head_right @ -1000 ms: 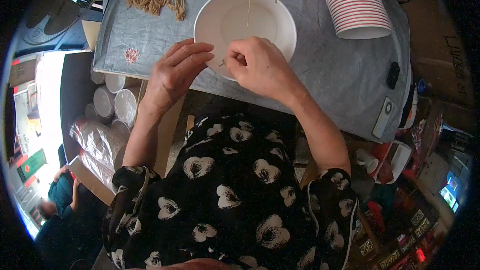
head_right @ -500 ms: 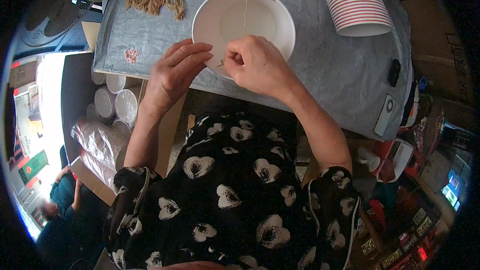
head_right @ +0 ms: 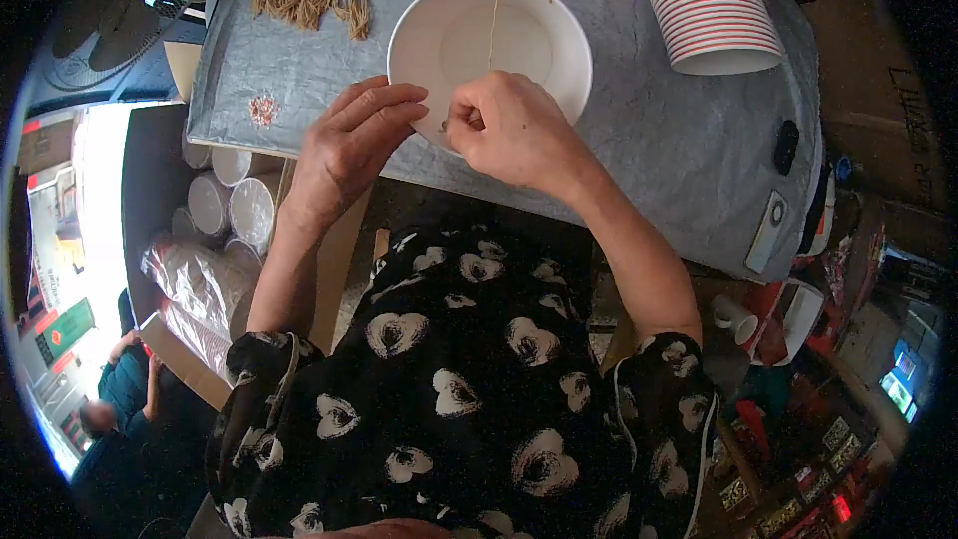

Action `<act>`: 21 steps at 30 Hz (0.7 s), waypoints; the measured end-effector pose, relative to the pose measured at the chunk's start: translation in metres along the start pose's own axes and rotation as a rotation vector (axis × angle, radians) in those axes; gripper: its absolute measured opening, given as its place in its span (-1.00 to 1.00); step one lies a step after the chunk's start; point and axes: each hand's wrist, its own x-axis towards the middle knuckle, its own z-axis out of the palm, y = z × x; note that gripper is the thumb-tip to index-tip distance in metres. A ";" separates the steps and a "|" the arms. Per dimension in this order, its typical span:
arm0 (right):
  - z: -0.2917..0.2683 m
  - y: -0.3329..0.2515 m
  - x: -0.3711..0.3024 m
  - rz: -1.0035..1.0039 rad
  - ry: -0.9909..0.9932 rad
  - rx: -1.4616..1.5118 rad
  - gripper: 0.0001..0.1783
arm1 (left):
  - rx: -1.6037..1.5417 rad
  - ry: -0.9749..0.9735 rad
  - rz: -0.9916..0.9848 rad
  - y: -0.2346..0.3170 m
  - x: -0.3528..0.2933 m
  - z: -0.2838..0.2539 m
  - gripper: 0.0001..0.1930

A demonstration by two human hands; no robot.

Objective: Assembling paper buckets by threading string handles through pre-punched holes in the rim.

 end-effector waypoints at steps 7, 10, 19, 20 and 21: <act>-0.009 0.002 -0.004 -0.124 0.112 0.243 -0.84 | -0.105 -0.011 -0.020 -0.001 0.010 0.001 -0.68; -0.016 0.000 -0.005 -0.107 0.159 0.367 -0.84 | -0.173 0.000 -0.074 0.008 0.023 -0.006 -0.63; -0.018 0.006 -0.010 -0.128 0.196 0.389 -0.84 | -0.078 0.187 -0.058 0.017 0.045 0.003 -0.73; -0.019 0.007 -0.010 -0.130 0.198 0.388 -0.84 | -0.077 0.188 -0.055 0.017 0.045 0.003 -0.73; -0.019 0.007 -0.010 -0.125 0.195 0.379 -0.85 | -0.087 0.162 -0.040 0.016 0.044 0.003 -0.79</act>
